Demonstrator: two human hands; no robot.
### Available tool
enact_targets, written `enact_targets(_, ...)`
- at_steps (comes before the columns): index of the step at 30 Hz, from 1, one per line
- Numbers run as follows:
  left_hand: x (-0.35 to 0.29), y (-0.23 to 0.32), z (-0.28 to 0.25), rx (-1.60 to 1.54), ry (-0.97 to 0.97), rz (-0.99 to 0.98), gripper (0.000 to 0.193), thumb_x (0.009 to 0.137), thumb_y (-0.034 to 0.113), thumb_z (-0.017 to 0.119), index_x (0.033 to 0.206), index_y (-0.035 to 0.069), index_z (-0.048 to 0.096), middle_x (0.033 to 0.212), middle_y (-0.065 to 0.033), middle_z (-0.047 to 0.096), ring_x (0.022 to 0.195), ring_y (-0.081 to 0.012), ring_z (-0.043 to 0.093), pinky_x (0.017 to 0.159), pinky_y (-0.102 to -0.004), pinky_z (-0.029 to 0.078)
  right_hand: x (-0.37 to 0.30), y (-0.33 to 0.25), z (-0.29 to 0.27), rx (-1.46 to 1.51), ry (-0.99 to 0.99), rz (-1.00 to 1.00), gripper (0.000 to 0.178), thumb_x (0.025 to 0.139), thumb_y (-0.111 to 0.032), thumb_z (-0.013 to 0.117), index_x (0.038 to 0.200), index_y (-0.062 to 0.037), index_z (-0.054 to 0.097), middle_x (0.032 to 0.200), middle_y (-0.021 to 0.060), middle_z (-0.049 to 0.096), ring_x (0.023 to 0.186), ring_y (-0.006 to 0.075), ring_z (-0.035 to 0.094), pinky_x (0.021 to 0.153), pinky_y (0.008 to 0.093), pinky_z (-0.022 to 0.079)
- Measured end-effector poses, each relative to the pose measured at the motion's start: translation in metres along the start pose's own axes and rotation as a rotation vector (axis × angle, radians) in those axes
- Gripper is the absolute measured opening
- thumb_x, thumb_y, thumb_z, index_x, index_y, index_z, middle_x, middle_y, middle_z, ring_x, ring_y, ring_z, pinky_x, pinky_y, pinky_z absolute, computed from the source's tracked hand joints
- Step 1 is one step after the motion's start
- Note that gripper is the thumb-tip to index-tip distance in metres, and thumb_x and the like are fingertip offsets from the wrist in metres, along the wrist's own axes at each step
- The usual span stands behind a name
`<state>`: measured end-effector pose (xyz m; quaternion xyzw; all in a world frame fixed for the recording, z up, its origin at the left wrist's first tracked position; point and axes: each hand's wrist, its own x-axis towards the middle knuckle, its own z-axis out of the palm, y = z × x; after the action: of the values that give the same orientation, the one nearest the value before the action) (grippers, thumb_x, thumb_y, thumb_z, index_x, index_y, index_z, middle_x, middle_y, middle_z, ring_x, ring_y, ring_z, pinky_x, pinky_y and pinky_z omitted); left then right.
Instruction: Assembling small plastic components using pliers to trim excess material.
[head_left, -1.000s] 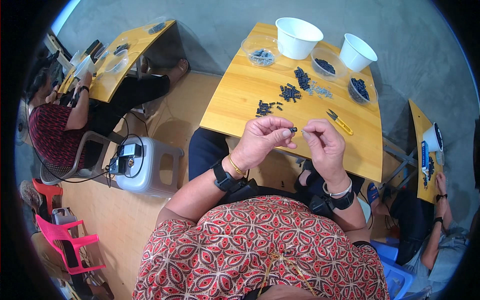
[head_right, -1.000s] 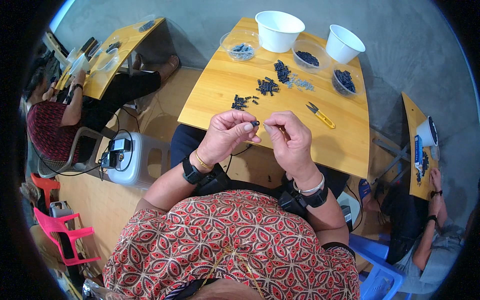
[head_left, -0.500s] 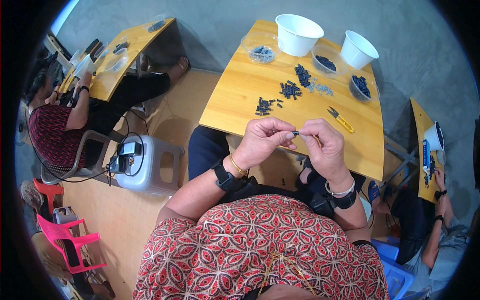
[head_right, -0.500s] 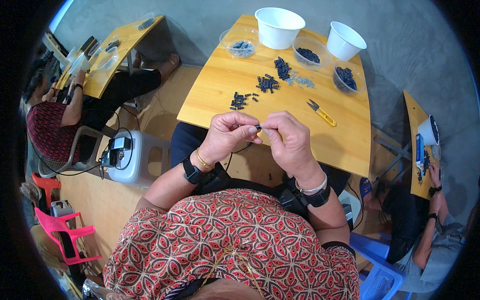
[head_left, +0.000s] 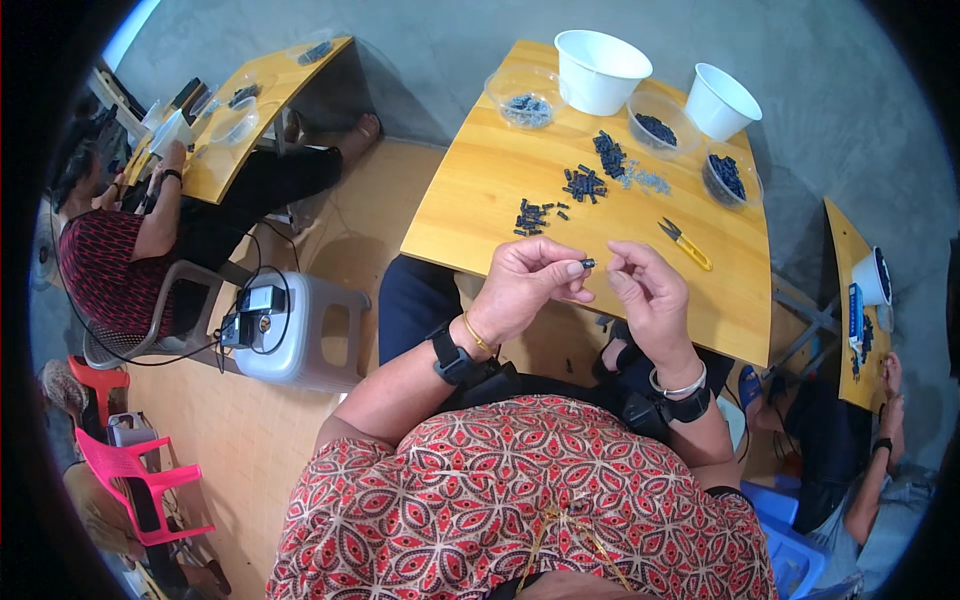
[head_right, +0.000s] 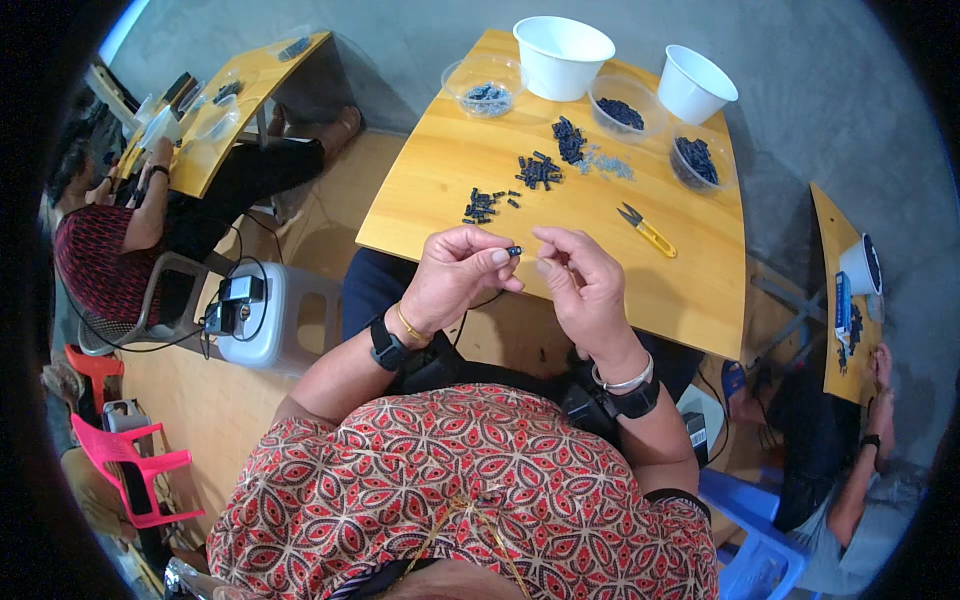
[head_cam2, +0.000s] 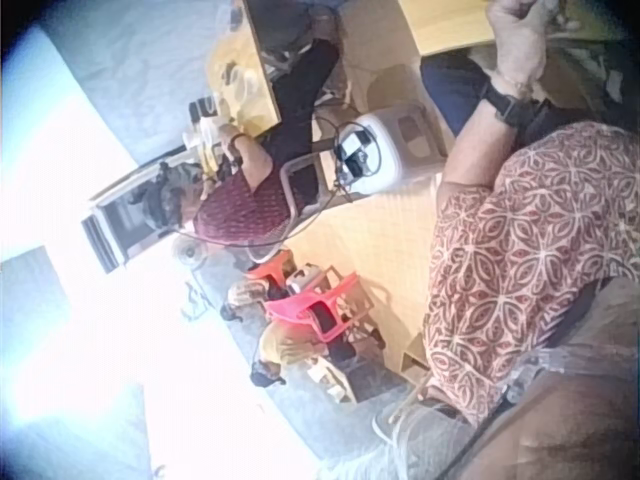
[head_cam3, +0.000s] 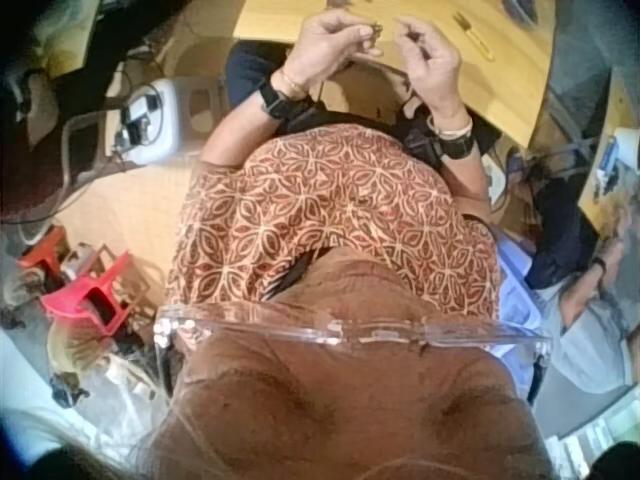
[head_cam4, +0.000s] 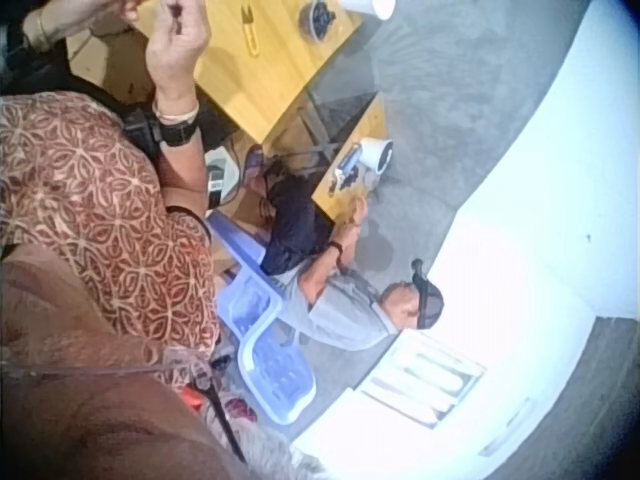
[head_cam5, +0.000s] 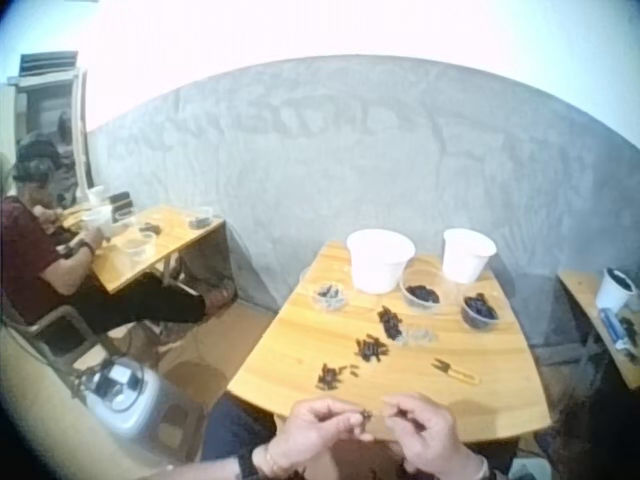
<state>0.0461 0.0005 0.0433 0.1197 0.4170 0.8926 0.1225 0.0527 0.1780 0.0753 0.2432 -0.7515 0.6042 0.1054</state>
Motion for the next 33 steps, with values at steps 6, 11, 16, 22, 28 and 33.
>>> enact_targets(6, 0.006, -0.004, -0.003, -0.061, 0.035, 0.002, 0.009, 0.085, 0.001, 0.057, 0.093, -0.003, 0.060, 0.084, -0.0099, 0.063, 0.074, -0.0139, 0.062, 0.072, -0.0334, 0.058, 0.004, -0.003, 0.000, -0.328, -0.112, -0.152, 0.043, 0.084, -0.013, 0.059, 0.123, 0.0015, 0.048, 0.099, 0.0165, 0.055, 0.087, 0.0269, 0.056, 0.076, 0.0331, 0.046)
enact_targets(11, 0.009, -0.009, -0.009, -0.034, 0.061, -0.024, 0.008, 0.085, 0.000, 0.057, 0.092, -0.003, 0.060, 0.085, -0.0111, 0.063, 0.074, -0.0155, 0.063, 0.070, -0.0327, 0.057, 0.003, -0.001, 0.007, -0.531, -0.214, -0.243, 0.050, 0.083, -0.019, 0.061, 0.125, 0.0030, 0.044, 0.106, 0.0187, 0.053, 0.094, 0.0347, 0.051, 0.081, 0.0388, 0.044)
enact_targets(16, 0.011, -0.018, -0.029, 0.036, 0.117, -0.151, 0.006, 0.085, -0.001, 0.057, 0.090, -0.003, 0.060, 0.083, -0.0111, 0.063, 0.074, -0.0160, 0.063, 0.067, -0.0302, 0.057, -0.002, 0.023, 0.014, -0.525, -0.243, -0.187, 0.051, 0.082, -0.019, 0.061, 0.124, 0.0038, 0.045, 0.104, 0.0191, 0.053, 0.091, 0.0346, 0.052, 0.080, 0.0390, 0.044)
enact_targets(22, 0.020, -0.025, -0.039, 0.045, 0.157, -0.123, 0.007, 0.084, 0.001, 0.058, 0.090, -0.003, 0.061, 0.082, -0.0085, 0.064, 0.071, -0.0144, 0.063, 0.066, -0.0265, 0.055, 0.002, 0.037, 0.029, -0.447, -0.190, -0.085, 0.041, 0.084, -0.014, 0.059, 0.118, 0.0041, 0.048, 0.093, 0.0183, 0.055, 0.082, 0.0325, 0.055, 0.073, 0.0386, 0.046)
enact_targets(28, 0.027, -0.021, -0.043, 0.092, 0.095, -0.094, 0.006, 0.085, -0.002, 0.057, 0.090, -0.002, 0.061, 0.083, -0.0090, 0.063, 0.074, -0.0152, 0.063, 0.069, -0.0324, 0.057, 0.054, 0.063, -0.007, -0.486, -0.073, 0.061, 0.018, 0.083, -0.008, 0.056, 0.098, -0.0002, 0.056, 0.077, 0.0152, 0.057, 0.072, 0.0325, 0.057, 0.064, 0.0378, 0.046)
enact_targets(33, 0.029, -0.021, -0.049, 0.101, 0.092, -0.081, 0.006, 0.085, -0.001, 0.057, 0.089, -0.002, 0.061, 0.084, -0.0098, 0.064, 0.073, -0.0167, 0.064, 0.068, -0.0305, 0.056, 0.083, 0.101, -0.013, -0.717, -0.052, -0.019, 0.008, 0.080, -0.006, 0.057, 0.086, -0.0017, 0.055, 0.078, 0.0157, 0.057, 0.074, 0.0339, 0.056, 0.065, 0.0402, 0.045)
